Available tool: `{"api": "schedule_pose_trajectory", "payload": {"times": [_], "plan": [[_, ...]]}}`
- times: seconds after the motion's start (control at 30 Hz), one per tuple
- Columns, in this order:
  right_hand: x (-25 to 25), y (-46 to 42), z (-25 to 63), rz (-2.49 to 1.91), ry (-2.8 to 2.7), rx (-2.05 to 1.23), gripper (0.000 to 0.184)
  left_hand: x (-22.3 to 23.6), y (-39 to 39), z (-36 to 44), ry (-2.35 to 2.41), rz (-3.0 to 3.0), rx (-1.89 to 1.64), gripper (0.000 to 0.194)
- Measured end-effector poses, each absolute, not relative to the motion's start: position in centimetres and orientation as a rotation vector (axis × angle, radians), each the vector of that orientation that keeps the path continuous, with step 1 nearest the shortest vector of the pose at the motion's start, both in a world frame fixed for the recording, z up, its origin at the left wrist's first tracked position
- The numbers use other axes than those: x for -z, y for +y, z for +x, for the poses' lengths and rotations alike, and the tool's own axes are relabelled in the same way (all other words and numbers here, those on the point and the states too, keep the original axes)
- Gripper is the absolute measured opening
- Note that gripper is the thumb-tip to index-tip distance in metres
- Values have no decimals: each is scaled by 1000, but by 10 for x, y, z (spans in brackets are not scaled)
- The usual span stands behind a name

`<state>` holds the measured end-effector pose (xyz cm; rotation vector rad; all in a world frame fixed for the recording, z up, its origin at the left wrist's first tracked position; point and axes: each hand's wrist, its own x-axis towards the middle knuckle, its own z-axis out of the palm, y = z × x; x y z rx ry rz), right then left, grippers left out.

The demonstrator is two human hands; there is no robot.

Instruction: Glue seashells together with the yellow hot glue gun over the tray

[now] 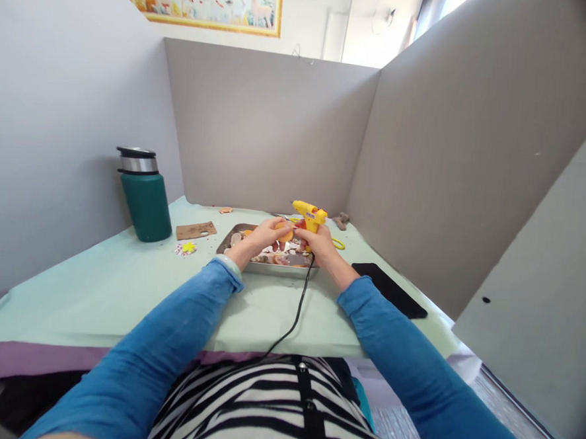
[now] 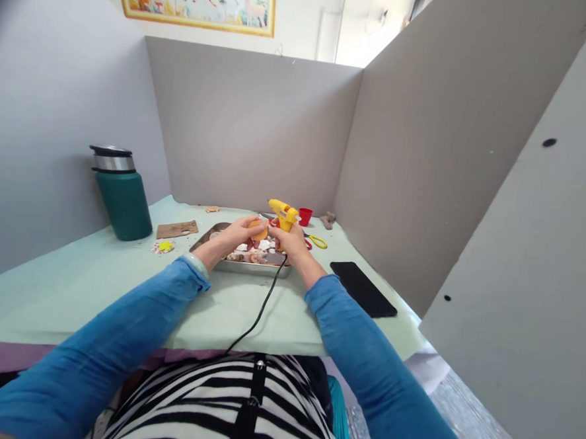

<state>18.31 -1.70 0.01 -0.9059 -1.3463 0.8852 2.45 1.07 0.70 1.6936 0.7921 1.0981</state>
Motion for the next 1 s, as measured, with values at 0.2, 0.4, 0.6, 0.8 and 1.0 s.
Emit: {"api": "schedule_pose_trajectory", "payload": {"times": [0.2,0.4,0.6,0.8,1.0], "plan": [[1,-17,184,-903,-1338,-886,22,-6,11,24,785,1749,-1094,31],[0,-17,183,-893,-1326,-889,22,-5,12,23,787,1766,-1089,33],[0,-16,183,-893,-1342,-884,22,-6,11,23,795,1764,-1104,31],[2,-15,183,-876,-1357,-864,23,-5,14,24,825,1808,-1118,35],[2,-14,184,-872,-1372,-870,22,-7,11,23,855,1812,-1102,31]]}}
